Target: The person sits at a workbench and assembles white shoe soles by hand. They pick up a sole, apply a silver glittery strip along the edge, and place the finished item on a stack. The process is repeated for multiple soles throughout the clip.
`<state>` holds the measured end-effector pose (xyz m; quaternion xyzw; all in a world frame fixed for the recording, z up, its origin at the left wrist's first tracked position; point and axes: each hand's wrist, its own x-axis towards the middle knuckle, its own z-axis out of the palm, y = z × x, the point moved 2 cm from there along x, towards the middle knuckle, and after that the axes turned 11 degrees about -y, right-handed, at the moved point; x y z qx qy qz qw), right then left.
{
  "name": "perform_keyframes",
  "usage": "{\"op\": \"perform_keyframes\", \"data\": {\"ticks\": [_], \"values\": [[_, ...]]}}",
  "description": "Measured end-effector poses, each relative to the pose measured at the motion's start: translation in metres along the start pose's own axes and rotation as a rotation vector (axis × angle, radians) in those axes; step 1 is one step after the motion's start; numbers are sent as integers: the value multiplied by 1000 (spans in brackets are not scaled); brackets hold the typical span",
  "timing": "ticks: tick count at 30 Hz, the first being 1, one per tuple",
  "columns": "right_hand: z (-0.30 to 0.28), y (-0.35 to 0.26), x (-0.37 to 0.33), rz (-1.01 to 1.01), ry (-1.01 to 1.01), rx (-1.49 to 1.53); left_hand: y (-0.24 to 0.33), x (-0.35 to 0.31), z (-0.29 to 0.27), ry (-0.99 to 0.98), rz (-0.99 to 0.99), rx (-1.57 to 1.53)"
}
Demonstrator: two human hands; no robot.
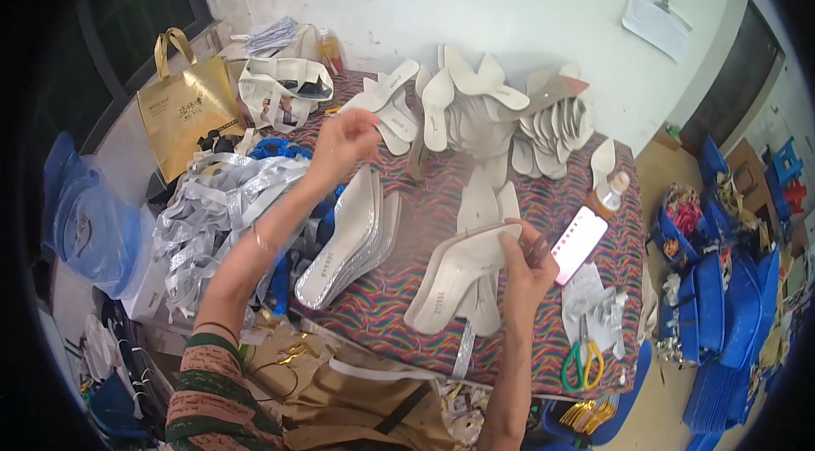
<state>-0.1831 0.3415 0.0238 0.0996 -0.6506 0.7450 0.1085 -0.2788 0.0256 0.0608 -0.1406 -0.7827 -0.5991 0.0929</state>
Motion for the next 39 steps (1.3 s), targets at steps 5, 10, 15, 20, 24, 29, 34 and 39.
{"op": "perform_keyframes", "data": {"ticks": [5,10,15,20,24,29,34,39], "values": [[9,32,30,99,-25,-65,-139,102,-94,366,-649,-599],[7,49,38,147,17,-128,-221,140,-96,494,-681,-825],[7,55,35,163,21,-130,-269,158,-89,703,-601,-1200],[13,54,35,141,7,-164,-305,150,-105,725,-431,-1033],[13,51,37,142,-18,-262,-257,146,-84,821,-313,-717],[31,20,52,-164,-70,-867,-237,144,-97,792,-251,-499],[110,6,116,-318,-598,-970,-220,135,-93,738,-416,-505],[186,90,199,-199,-890,-1055,-227,143,-86,725,-508,-523]]}}
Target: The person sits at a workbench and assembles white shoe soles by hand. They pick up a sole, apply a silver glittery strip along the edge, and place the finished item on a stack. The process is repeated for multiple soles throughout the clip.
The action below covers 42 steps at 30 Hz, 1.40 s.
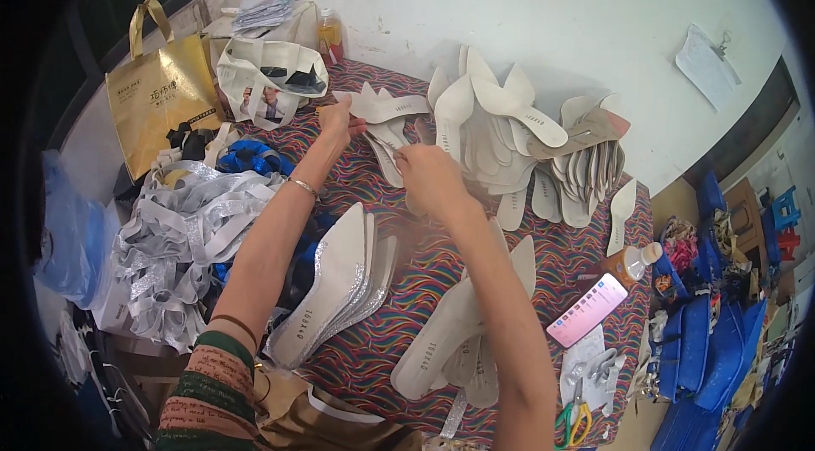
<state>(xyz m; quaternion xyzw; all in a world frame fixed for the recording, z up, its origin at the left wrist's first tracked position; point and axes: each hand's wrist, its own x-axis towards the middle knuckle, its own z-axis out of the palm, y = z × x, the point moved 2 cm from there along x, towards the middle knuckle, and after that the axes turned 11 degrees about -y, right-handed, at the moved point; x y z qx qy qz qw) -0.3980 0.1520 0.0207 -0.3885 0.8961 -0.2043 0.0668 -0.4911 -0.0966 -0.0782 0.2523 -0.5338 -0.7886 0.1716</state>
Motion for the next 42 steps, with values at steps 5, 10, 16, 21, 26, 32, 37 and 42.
{"op": "perform_keyframes", "data": {"ticks": [5,10,16,21,26,32,37,42], "values": [[72,34,42,70,-52,-43,-3,0,-1,62,-18,31],[89,39,34,29,-35,-160,-15,8,-13,138,-33,-198],[100,36,31,62,-29,-137,-5,15,-10,246,-17,-486],[95,26,32,82,-37,-224,75,14,-14,229,205,-344],[91,39,34,123,-17,-45,176,-35,2,67,573,-16],[9,28,-36,129,337,866,206,-124,1,-476,451,-263],[-45,-18,-205,274,611,743,137,-233,36,-827,76,105],[18,-27,-331,547,609,478,26,-301,73,-997,-135,214]]}}
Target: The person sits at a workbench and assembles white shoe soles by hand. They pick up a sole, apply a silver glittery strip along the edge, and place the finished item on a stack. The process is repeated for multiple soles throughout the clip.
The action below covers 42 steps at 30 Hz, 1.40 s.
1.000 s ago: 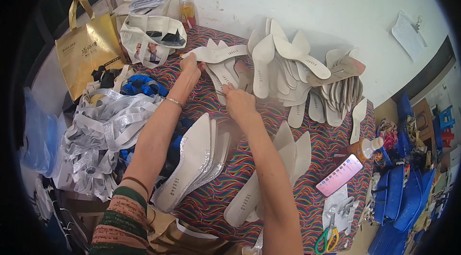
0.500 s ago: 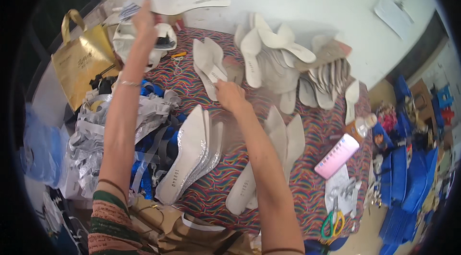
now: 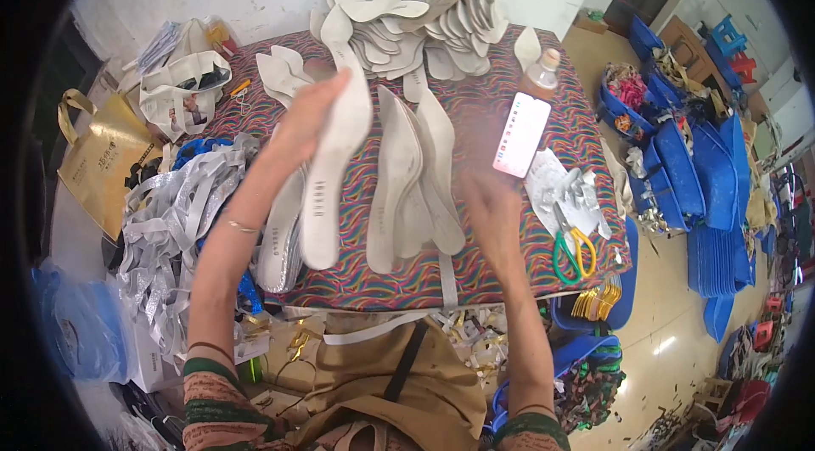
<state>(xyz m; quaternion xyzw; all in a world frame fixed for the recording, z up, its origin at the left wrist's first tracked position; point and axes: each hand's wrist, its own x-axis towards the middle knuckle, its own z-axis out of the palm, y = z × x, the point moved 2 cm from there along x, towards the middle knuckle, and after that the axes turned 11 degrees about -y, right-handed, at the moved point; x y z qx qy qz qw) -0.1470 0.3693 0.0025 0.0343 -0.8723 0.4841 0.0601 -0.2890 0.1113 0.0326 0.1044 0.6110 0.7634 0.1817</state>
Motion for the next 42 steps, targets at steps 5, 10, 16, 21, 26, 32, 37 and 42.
{"op": "perform_keyframes", "data": {"ticks": [5,10,16,21,26,32,37,42], "values": [[8,68,-58,45,49,-42,-79,15,19,124,84,518],[25,78,-81,128,-74,-129,-75,-41,71,207,260,941],[39,69,-99,110,18,-307,-71,-52,77,156,213,936],[-2,109,-112,194,67,-116,-60,-101,73,177,359,1198],[1,96,-106,150,49,37,-97,-122,76,157,149,744],[39,62,-104,58,-39,-394,-122,-108,98,190,103,877],[15,95,-112,43,37,-285,-134,-104,86,142,164,450],[-55,107,-155,299,36,497,-150,-89,100,112,191,461]]}}
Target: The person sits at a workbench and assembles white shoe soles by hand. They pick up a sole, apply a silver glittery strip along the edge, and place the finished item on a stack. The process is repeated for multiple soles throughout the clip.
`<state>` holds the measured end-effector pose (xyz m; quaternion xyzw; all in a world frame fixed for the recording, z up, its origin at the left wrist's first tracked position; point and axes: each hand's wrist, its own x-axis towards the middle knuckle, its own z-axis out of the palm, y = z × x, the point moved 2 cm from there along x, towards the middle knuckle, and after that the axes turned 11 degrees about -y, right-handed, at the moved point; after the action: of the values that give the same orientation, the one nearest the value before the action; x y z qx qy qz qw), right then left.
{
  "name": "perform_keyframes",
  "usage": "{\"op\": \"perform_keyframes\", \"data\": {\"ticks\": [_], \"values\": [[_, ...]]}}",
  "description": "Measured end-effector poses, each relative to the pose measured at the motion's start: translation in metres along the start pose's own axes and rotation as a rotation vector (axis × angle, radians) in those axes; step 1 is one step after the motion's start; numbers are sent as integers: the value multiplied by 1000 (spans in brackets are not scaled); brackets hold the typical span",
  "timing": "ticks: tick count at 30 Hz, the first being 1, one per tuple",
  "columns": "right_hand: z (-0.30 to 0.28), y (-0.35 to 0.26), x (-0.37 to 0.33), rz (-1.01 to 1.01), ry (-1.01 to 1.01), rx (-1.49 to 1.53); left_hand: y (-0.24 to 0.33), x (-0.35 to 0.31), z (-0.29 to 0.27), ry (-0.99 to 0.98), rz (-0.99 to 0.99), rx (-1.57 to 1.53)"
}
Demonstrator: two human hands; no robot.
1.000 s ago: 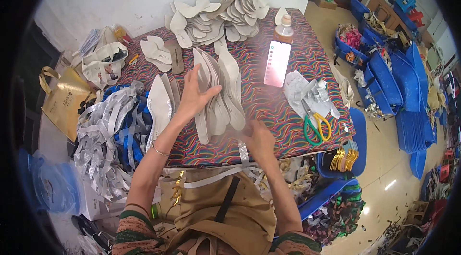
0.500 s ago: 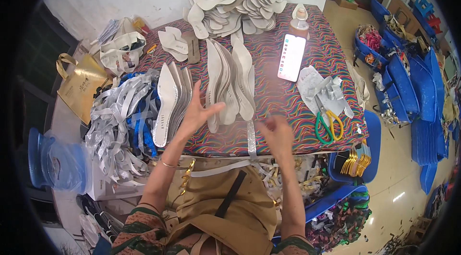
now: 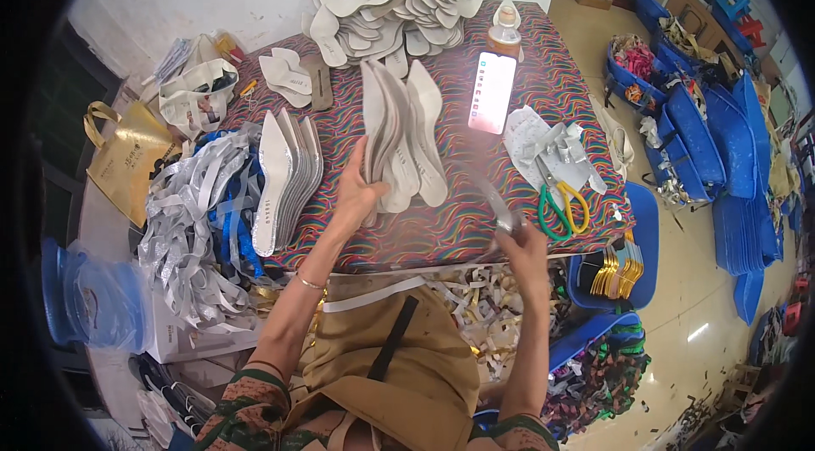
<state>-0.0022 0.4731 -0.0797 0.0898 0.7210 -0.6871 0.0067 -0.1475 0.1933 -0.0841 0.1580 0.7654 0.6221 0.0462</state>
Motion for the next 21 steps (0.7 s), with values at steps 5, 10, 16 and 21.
{"op": "perform_keyframes", "data": {"ticks": [5,10,16,21], "values": [[-20,-44,-50,39,44,91,11,9,30,72,-47,153],[-14,-85,-57,-158,131,218,21,9,34,124,23,345],[30,-102,-71,-363,24,-261,81,-73,44,-510,-286,-389],[79,-81,-100,-362,-240,-394,108,-91,56,-567,-520,-1125]]}}
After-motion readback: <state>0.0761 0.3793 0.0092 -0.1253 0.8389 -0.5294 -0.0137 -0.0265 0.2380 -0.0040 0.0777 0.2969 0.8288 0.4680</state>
